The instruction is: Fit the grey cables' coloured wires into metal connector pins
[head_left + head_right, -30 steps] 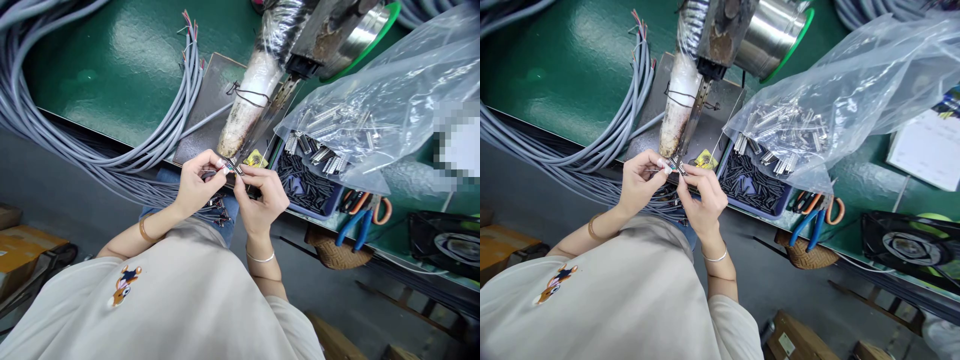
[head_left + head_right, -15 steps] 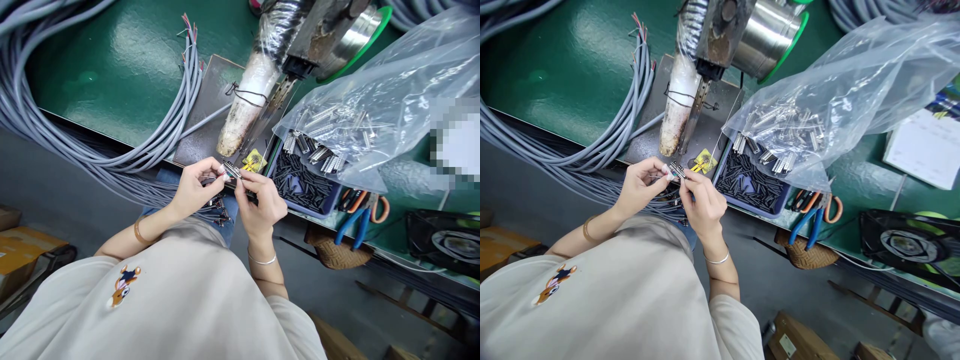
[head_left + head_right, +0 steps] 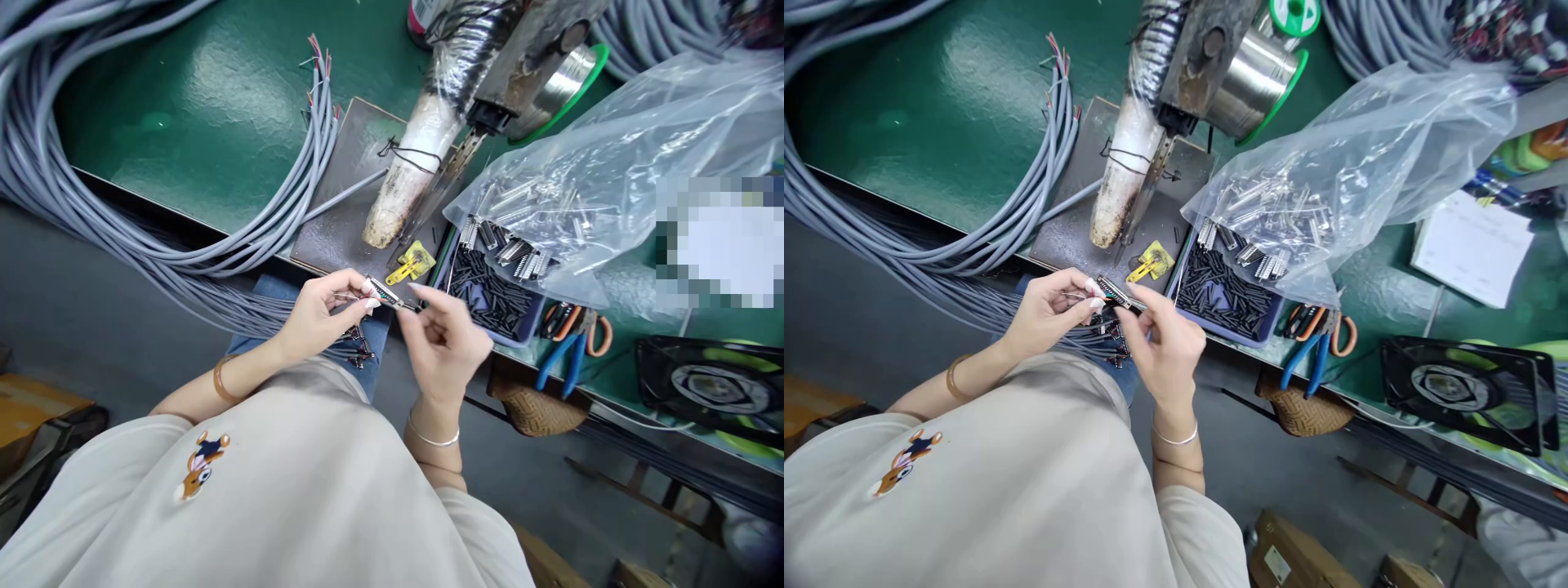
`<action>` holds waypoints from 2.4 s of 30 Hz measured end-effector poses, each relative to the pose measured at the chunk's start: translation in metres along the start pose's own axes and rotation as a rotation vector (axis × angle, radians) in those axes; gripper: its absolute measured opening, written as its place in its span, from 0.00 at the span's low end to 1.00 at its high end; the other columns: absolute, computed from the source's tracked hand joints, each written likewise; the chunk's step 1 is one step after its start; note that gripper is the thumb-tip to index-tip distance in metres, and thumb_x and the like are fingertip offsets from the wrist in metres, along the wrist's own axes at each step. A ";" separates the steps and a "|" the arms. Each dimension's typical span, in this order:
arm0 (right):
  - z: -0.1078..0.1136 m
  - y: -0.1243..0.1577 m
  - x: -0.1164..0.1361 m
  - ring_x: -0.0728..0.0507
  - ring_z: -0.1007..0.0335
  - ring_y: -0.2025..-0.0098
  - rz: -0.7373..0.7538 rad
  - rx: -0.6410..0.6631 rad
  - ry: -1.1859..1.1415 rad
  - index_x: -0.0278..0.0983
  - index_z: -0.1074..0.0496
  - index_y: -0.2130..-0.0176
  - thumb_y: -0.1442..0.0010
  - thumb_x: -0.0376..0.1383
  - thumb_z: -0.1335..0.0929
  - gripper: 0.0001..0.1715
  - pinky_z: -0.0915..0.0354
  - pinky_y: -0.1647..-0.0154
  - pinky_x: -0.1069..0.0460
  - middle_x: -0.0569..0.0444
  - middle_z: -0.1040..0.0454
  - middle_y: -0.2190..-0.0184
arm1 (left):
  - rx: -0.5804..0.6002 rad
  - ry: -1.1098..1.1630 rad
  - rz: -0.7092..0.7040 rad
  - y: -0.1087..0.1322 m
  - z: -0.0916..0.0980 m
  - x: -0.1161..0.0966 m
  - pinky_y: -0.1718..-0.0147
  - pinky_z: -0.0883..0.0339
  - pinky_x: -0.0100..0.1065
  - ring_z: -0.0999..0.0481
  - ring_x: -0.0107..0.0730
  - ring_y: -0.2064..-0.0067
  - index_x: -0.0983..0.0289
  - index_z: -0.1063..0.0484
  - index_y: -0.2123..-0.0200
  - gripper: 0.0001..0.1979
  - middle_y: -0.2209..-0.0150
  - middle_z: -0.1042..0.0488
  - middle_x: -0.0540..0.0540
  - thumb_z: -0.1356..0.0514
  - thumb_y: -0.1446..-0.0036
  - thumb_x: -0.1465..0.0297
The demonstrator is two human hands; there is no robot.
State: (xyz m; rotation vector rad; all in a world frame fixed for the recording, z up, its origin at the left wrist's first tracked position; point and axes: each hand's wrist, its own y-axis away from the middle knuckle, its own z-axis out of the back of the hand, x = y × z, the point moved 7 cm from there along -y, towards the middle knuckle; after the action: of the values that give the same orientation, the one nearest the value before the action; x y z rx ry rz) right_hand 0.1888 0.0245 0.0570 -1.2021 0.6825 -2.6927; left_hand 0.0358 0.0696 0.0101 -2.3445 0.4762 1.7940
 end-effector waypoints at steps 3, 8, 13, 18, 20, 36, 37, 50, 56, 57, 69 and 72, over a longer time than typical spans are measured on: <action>-0.012 0.000 0.012 0.56 0.45 0.82 0.077 0.145 0.048 0.40 0.25 0.59 0.35 0.33 0.30 0.03 0.45 0.78 0.57 0.65 0.34 0.79 | 0.003 -0.024 0.000 0.001 -0.002 0.000 0.70 0.30 0.24 0.26 0.22 0.70 0.66 0.25 0.67 0.08 0.69 0.23 0.50 0.30 0.46 0.69; -0.009 -0.003 -0.016 0.55 0.49 0.82 -0.278 0.023 -0.315 0.39 0.31 0.67 0.32 0.39 0.34 0.10 0.51 0.82 0.58 0.65 0.41 0.80 | -0.013 0.053 0.069 0.000 0.001 0.005 0.73 0.32 0.24 0.27 0.21 0.74 0.66 0.28 0.69 0.13 0.73 0.24 0.49 0.27 0.50 0.67; 0.029 -0.001 -0.018 0.55 0.48 0.87 -0.129 -0.451 -0.399 0.39 0.29 0.65 0.34 0.40 0.33 0.08 0.55 0.86 0.56 0.66 0.41 0.83 | -0.070 0.093 0.080 -0.003 0.011 0.007 0.75 0.32 0.25 0.27 0.21 0.75 0.66 0.29 0.70 0.16 0.72 0.23 0.50 0.26 0.53 0.65; 0.014 0.007 -0.002 0.51 0.21 0.74 -0.013 -0.299 -0.144 0.42 0.29 0.51 0.35 0.29 0.32 0.13 0.31 0.76 0.56 0.59 0.18 0.65 | -0.089 0.101 0.054 -0.006 0.012 0.005 0.75 0.33 0.24 0.28 0.20 0.75 0.66 0.30 0.70 0.14 0.72 0.23 0.50 0.27 0.51 0.67; 0.000 0.008 -0.001 0.48 0.17 0.63 0.012 -0.182 -0.082 0.41 0.27 0.57 0.37 0.28 0.29 0.10 0.24 0.66 0.54 0.56 0.17 0.61 | -0.087 0.090 0.048 -0.007 0.011 0.005 0.75 0.33 0.24 0.28 0.19 0.75 0.66 0.29 0.70 0.14 0.73 0.24 0.49 0.28 0.50 0.67; -0.022 -0.001 -0.003 0.46 0.19 0.58 0.129 -0.194 0.021 0.40 0.31 0.65 0.38 0.28 0.30 0.07 0.24 0.58 0.50 0.55 0.18 0.61 | -0.269 -0.185 -0.183 -0.016 0.007 -0.005 0.71 0.34 0.24 0.29 0.21 0.71 0.65 0.29 0.72 0.07 0.73 0.27 0.48 0.33 0.48 0.74; -0.023 -0.003 -0.003 0.46 0.19 0.58 0.126 -0.185 0.014 0.40 0.31 0.65 0.38 0.28 0.30 0.07 0.24 0.57 0.50 0.54 0.18 0.60 | -0.273 -0.185 -0.191 -0.017 0.007 -0.006 0.71 0.34 0.24 0.30 0.21 0.72 0.65 0.29 0.72 0.07 0.73 0.27 0.48 0.33 0.48 0.74; -0.025 -0.013 -0.008 0.45 0.19 0.57 0.138 -0.171 -0.012 0.41 0.31 0.65 0.38 0.29 0.30 0.07 0.24 0.57 0.49 0.53 0.18 0.59 | -0.298 -0.216 -0.162 -0.025 0.009 -0.009 0.70 0.33 0.26 0.28 0.24 0.70 0.64 0.28 0.73 0.06 0.73 0.27 0.49 0.33 0.49 0.72; -0.025 -0.012 -0.003 0.47 0.19 0.57 0.208 -0.155 0.002 0.41 0.32 0.65 0.40 0.27 0.29 0.10 0.23 0.58 0.51 0.52 0.18 0.58 | -0.277 -0.197 -0.134 -0.026 0.011 -0.009 0.68 0.31 0.26 0.27 0.24 0.69 0.64 0.29 0.73 0.07 0.72 0.26 0.49 0.32 0.50 0.72; -0.026 -0.011 -0.002 0.46 0.19 0.57 0.223 -0.145 0.015 0.41 0.32 0.65 0.40 0.27 0.29 0.10 0.23 0.59 0.51 0.51 0.18 0.57 | -0.269 -0.193 -0.127 -0.026 0.011 -0.009 0.67 0.30 0.26 0.27 0.23 0.69 0.65 0.29 0.73 0.07 0.72 0.26 0.49 0.33 0.50 0.72; -0.025 -0.011 -0.008 0.47 0.20 0.59 0.169 -0.157 0.011 0.42 0.29 0.63 0.38 0.28 0.29 0.08 0.25 0.58 0.50 0.55 0.18 0.61 | -0.277 -0.250 -0.139 -0.022 0.007 -0.008 0.71 0.34 0.26 0.29 0.25 0.69 0.63 0.30 0.73 0.06 0.72 0.28 0.49 0.34 0.48 0.73; -0.025 -0.012 -0.008 0.47 0.20 0.59 0.164 -0.161 0.007 0.42 0.28 0.63 0.39 0.28 0.29 0.08 0.25 0.57 0.50 0.56 0.18 0.61 | -0.280 -0.271 -0.142 -0.023 0.007 -0.008 0.71 0.34 0.26 0.28 0.25 0.69 0.63 0.30 0.72 0.06 0.72 0.28 0.50 0.34 0.48 0.73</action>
State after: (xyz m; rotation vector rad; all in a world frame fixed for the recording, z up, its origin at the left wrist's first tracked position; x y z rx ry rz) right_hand 0.1770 0.0466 0.0424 -1.1161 0.9702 -2.5496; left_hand 0.0351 0.0943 0.0143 -2.1785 0.0220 2.1827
